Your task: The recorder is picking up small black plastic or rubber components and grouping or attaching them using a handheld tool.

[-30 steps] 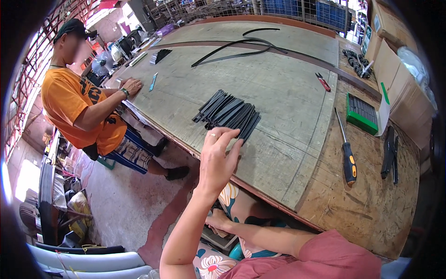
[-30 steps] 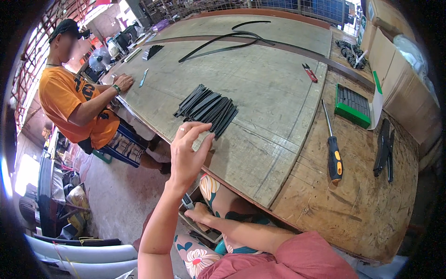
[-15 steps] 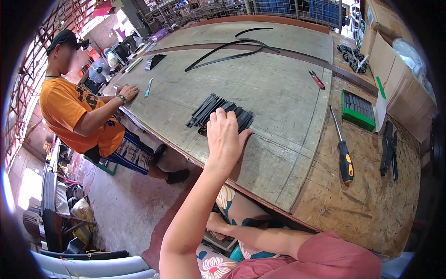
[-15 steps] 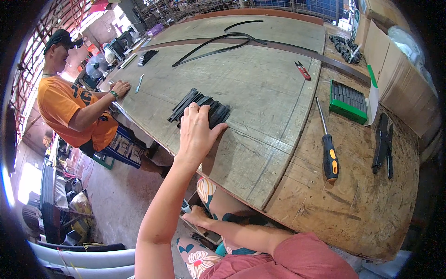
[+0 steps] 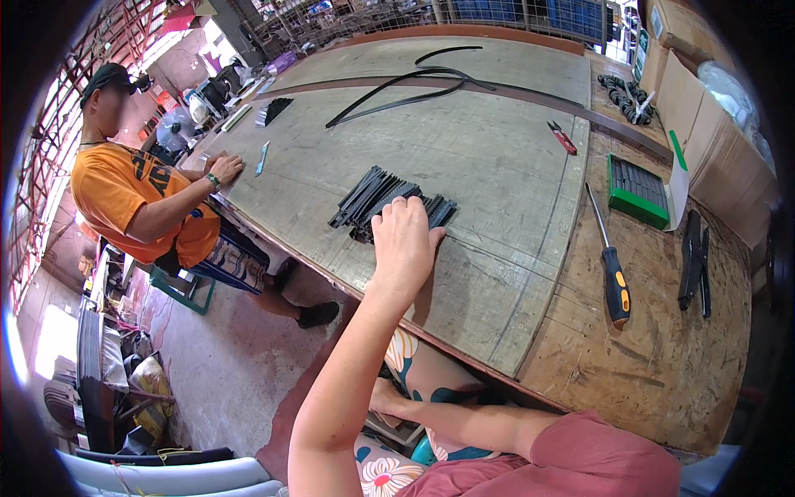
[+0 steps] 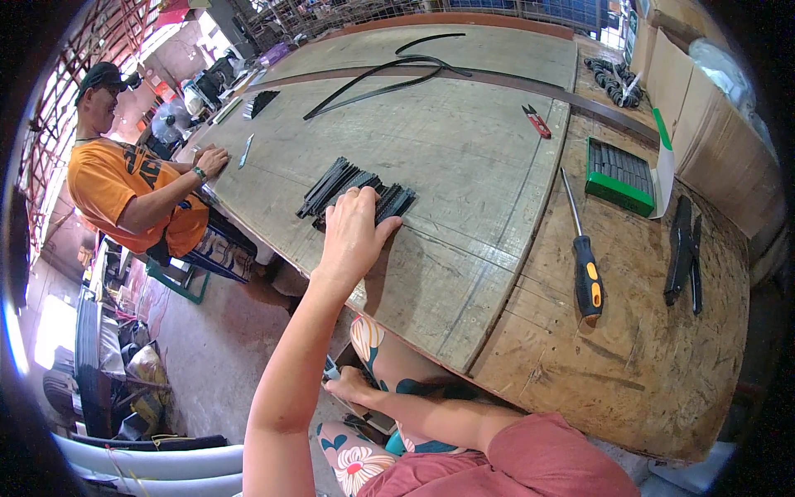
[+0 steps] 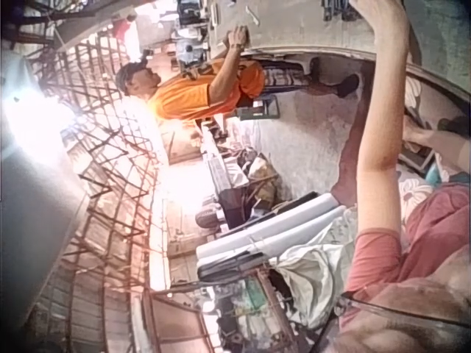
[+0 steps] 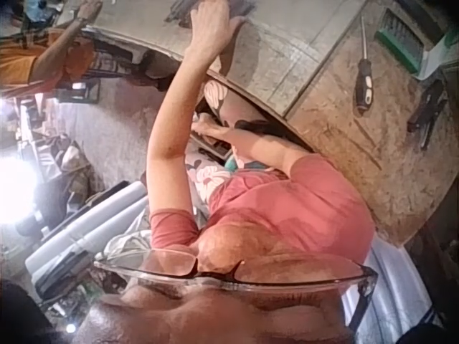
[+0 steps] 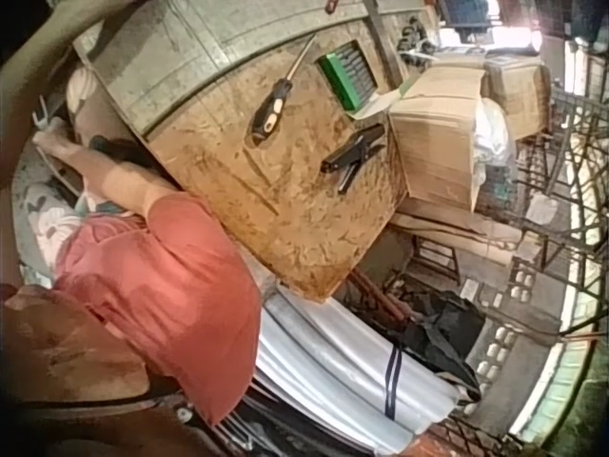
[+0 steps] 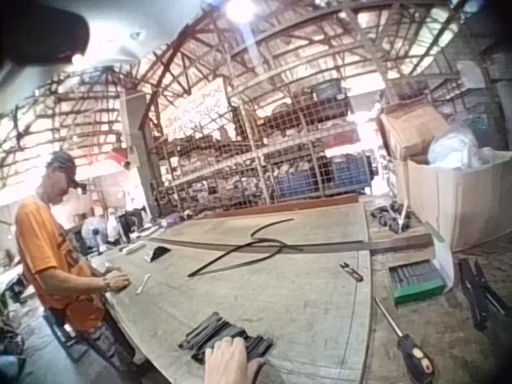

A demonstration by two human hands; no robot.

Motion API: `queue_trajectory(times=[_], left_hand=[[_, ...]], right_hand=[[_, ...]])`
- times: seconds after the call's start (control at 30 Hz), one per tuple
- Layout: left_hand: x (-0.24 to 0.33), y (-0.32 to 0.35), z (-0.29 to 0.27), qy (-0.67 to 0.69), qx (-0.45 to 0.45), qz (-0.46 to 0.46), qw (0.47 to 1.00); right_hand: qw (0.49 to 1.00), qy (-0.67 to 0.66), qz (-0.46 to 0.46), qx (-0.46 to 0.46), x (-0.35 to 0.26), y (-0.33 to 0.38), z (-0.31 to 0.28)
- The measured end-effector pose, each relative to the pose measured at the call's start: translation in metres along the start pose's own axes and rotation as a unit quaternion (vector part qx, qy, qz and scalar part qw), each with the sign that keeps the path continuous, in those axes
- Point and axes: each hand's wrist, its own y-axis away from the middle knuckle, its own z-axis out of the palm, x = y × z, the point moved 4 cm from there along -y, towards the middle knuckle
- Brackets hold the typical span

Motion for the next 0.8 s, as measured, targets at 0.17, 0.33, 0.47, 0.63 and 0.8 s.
queue_trajectory(times=[0.17, 0.33, 0.47, 0.63, 0.8], left_hand=[[-0.012, -0.001, 0.004, 0.089, -0.041, -0.006, 0.995], [-0.003, -0.01, 0.006, 0.145, -0.095, -0.011, 0.985], [-0.003, -0.011, 0.005, 0.156, -0.14, -0.024, 0.977], [0.004, -0.012, 0.009, 0.172, -0.167, -0.008, 0.971], [-0.01, -0.006, -0.002, 0.271, -0.151, -0.048, 0.95]], right_hand=[[0.999, -0.037, 0.017, -0.009, -0.013, 0.013, -0.001], [1.0, -0.018, 0.007, 0.017, -0.003, 0.004, 0.0], [1.0, 0.005, 0.009, -0.019, -0.004, 0.004, 0.003], [0.996, 0.036, -0.081, 0.033, 0.0, 0.0, 0.004], [0.999, -0.014, 0.034, -0.011, -0.03, 0.028, -0.009]])
